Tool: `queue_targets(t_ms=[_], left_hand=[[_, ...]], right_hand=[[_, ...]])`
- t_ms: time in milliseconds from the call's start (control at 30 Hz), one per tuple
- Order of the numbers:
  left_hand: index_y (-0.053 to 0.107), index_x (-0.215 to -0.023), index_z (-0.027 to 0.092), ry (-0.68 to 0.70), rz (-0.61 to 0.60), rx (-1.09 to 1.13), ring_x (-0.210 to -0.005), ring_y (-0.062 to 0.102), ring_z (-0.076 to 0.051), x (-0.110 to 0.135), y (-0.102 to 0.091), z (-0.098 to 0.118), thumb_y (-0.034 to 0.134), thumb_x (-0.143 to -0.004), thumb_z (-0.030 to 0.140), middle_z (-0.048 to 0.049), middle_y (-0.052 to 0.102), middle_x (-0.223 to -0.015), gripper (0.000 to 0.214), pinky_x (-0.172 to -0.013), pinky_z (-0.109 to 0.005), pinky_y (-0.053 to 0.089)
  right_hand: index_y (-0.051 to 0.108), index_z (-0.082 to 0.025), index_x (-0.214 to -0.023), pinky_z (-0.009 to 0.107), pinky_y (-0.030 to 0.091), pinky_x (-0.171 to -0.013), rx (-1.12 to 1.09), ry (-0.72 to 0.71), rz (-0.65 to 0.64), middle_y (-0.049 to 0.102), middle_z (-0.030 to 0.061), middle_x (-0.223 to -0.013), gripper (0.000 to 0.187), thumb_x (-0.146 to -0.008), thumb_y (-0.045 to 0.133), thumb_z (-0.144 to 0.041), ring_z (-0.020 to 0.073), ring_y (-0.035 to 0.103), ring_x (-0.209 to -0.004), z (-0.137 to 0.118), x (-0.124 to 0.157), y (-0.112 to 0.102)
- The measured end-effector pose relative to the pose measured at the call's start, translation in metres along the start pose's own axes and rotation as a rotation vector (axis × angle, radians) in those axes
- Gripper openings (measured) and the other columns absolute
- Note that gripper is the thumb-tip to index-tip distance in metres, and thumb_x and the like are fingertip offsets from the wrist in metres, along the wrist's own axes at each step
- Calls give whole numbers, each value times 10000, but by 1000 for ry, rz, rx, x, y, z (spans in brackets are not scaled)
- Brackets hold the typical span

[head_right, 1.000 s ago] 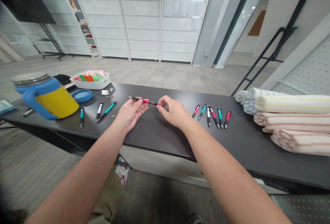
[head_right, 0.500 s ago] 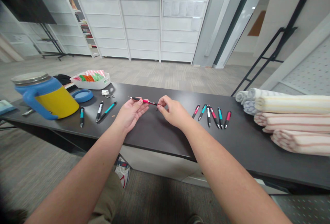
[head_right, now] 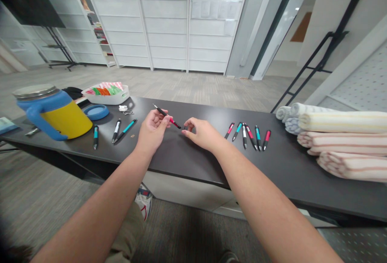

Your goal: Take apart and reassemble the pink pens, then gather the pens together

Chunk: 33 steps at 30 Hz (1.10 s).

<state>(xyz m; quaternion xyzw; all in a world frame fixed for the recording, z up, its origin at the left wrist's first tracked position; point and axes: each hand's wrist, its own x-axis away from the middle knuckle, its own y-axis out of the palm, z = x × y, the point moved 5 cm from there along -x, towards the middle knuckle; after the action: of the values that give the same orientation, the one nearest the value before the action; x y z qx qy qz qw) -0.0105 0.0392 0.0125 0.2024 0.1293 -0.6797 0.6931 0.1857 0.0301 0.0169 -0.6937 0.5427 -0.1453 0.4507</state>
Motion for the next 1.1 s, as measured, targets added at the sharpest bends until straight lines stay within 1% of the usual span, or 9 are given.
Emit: queue_targets(t_ms=[200, 367, 567, 667, 733, 867, 933, 1033, 1100], left_hand=[[621, -1128, 190, -22, -20, 75, -911, 734, -168, -1, 2, -4, 759, -896, 388, -56, 730, -963, 335, -788, -287, 594], [613, -1090, 181, -42, -19, 111, -848, 733, -156, -2, 1, -5, 777, -881, 390, -54, 740, -932, 338, -763, -281, 592], [603, -1079, 175, -62, 10, 136, -774, 713, -136, -3, -1, -7, 786, -872, 391, -46, 741, -908, 350, -744, -271, 580], [604, -1084, 171, -84, 30, 136, -777, 711, -139, -2, -2, -8, 787, -865, 395, -50, 738, -914, 363, -748, -275, 575], [606, -1094, 172, -104, 44, 119, -793, 710, -144, -3, -3, -9, 779, -867, 412, -56, 736, -937, 372, -744, -273, 569], [629, -1146, 189, -101, 74, 27, -825, 691, -148, -3, -7, -11, 736, -896, 443, -56, 723, -971, 372, -699, -245, 537], [655, -1181, 194, -61, 73, -58, -836, 674, -147, -2, -8, -7, 693, -931, 429, -53, 717, -972, 345, -705, -241, 524], [689, -1225, 208, 33, 28, -240, -831, 641, -152, 2, -4, 3, 617, -987, 410, -57, 714, -986, 320, -757, -267, 521], [700, -1231, 222, 132, -21, -395, -865, 631, -172, 7, 1, 12, 578, -1011, 401, -62, 703, -1001, 309, -820, -299, 522]], right_hand=[[733, -217, -1025, 272, 435, -682, -36, -20, -44, 768, 2, -906, 203, -926, 713, -393, 119, 601, -632, -6, -1, 3], [738, -206, -978, 268, 422, -673, -50, -11, -35, 748, 12, -828, 218, -965, 652, -405, 132, 603, -639, -8, -1, 5], [746, -208, -996, 269, 419, -681, -29, -70, -1, 760, 20, -904, 217, -980, 623, -385, 132, 591, -660, -10, 0, 2], [756, -217, -1008, 272, 424, -703, 5, -110, -9, 763, 21, -902, 225, -1011, 569, -341, 142, 603, -698, -13, 0, 1], [759, -225, -1020, 276, 431, -714, 20, -108, -10, 767, 23, -921, 229, -1019, 555, -328, 149, 613, -718, -13, 0, 0], [736, -221, -1094, 285, 451, -731, 52, -35, 67, 759, 28, -934, 184, -991, 606, -300, 155, 624, -716, -3, -2, -5], [714, -217, -1174, 292, 463, -754, 79, -30, 101, 746, 31, -939, 226, -976, 641, -297, 159, 628, -725, 2, -3, -4], [689, -222, -1288, 304, 480, -791, 134, -59, 75, 730, 47, -993, 344, -958, 699, -320, 168, 636, -768, 5, -7, 4], [707, -230, -1281, 308, 486, -817, 179, -70, 39, 724, 59, -1020, 335, -959, 708, -323, 178, 648, -819, 5, -11, 10]])
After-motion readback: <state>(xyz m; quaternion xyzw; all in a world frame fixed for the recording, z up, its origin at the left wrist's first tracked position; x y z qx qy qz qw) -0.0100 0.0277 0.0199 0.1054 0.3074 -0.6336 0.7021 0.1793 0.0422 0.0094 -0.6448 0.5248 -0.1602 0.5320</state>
